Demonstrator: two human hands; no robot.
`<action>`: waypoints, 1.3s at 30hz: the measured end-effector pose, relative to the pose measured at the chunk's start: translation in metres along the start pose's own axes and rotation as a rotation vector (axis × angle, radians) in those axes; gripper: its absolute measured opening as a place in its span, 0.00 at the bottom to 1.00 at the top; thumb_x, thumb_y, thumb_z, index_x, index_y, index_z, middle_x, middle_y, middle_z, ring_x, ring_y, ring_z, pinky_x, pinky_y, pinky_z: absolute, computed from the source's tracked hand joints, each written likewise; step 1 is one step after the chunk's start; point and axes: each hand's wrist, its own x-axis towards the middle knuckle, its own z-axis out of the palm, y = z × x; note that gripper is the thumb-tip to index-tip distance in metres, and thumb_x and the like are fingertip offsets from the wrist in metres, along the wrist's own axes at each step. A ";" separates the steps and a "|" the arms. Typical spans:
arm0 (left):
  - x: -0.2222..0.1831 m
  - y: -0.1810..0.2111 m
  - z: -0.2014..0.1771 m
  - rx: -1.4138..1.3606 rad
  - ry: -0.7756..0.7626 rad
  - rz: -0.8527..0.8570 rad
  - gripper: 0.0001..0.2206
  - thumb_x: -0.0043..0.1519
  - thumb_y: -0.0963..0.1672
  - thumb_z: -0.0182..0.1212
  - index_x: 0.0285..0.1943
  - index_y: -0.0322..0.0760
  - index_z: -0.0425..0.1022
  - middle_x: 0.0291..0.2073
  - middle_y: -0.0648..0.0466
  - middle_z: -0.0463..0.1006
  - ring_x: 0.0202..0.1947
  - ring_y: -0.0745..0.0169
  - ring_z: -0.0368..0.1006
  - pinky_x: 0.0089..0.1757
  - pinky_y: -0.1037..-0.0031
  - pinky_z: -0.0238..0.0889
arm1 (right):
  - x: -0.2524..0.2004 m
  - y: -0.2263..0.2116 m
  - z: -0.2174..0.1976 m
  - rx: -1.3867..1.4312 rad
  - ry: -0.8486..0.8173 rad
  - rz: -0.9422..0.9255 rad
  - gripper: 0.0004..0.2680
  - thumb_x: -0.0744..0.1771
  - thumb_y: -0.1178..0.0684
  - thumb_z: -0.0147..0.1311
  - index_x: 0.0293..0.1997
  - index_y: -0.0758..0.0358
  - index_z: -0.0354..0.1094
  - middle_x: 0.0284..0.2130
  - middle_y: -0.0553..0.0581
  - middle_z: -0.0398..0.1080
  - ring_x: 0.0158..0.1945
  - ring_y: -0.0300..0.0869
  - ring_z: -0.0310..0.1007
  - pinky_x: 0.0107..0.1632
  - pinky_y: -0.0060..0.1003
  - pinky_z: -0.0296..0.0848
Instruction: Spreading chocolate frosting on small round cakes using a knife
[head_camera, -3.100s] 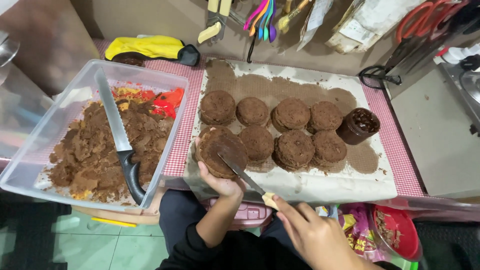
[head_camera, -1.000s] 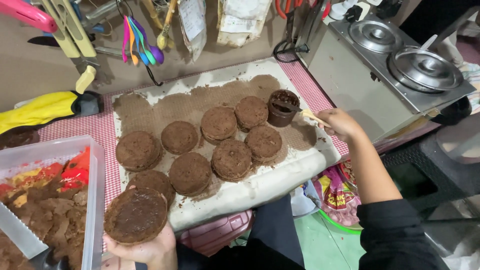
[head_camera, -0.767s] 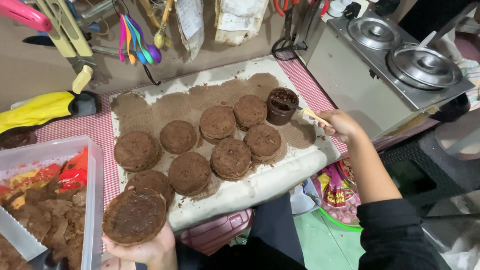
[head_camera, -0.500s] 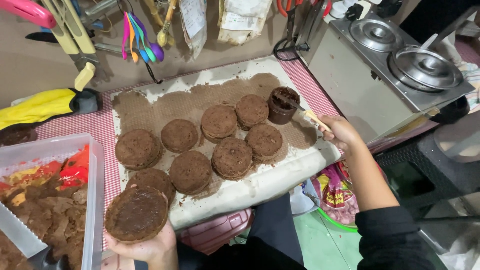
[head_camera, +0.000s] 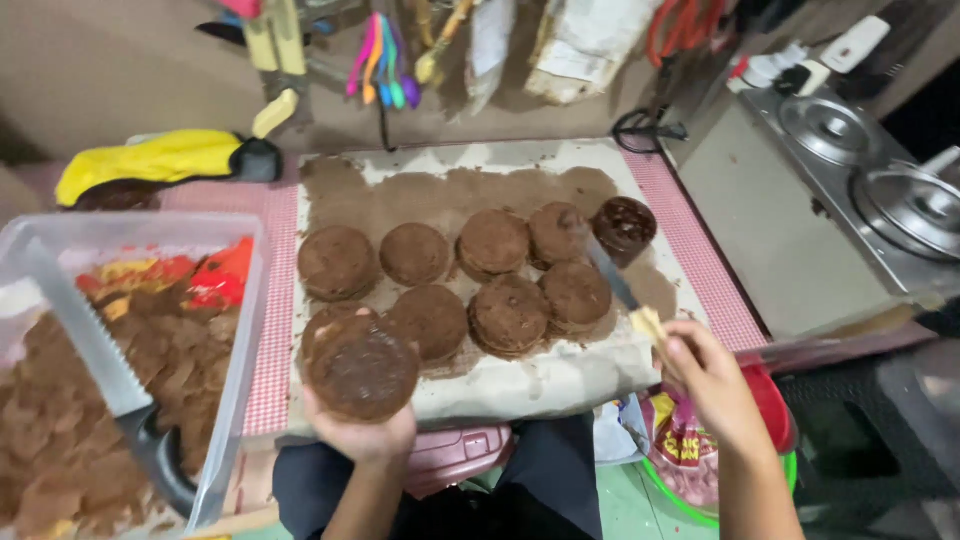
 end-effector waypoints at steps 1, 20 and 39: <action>-0.004 -0.008 0.000 -0.040 -0.073 0.005 0.27 0.64 0.57 0.51 0.67 0.43 0.72 0.63 0.38 0.73 0.61 0.36 0.69 0.49 0.41 0.67 | -0.016 0.002 0.009 -0.230 0.000 -0.015 0.08 0.70 0.54 0.50 0.52 0.64 0.70 0.28 0.51 0.68 0.24 0.34 0.56 0.27 0.30 0.57; -0.045 -0.018 -0.004 -0.173 -0.114 -0.060 0.30 0.68 0.54 0.41 0.77 0.40 0.58 0.69 0.28 0.63 0.68 0.37 0.62 0.63 0.52 0.55 | -0.091 0.005 0.095 -1.177 -0.120 -0.679 0.10 0.65 0.44 0.58 0.50 0.42 0.72 0.37 0.46 0.66 0.17 0.38 0.65 0.16 0.37 0.66; -0.040 -0.040 -0.011 -0.040 -0.302 0.345 0.31 0.70 0.52 0.49 0.81 0.43 0.46 0.80 0.34 0.44 0.76 0.42 0.49 0.70 0.51 0.47 | -0.108 -0.024 0.124 -0.816 -0.225 -0.531 0.12 0.68 0.49 0.51 0.57 0.55 0.73 0.46 0.50 0.81 0.43 0.37 0.84 0.48 0.32 0.77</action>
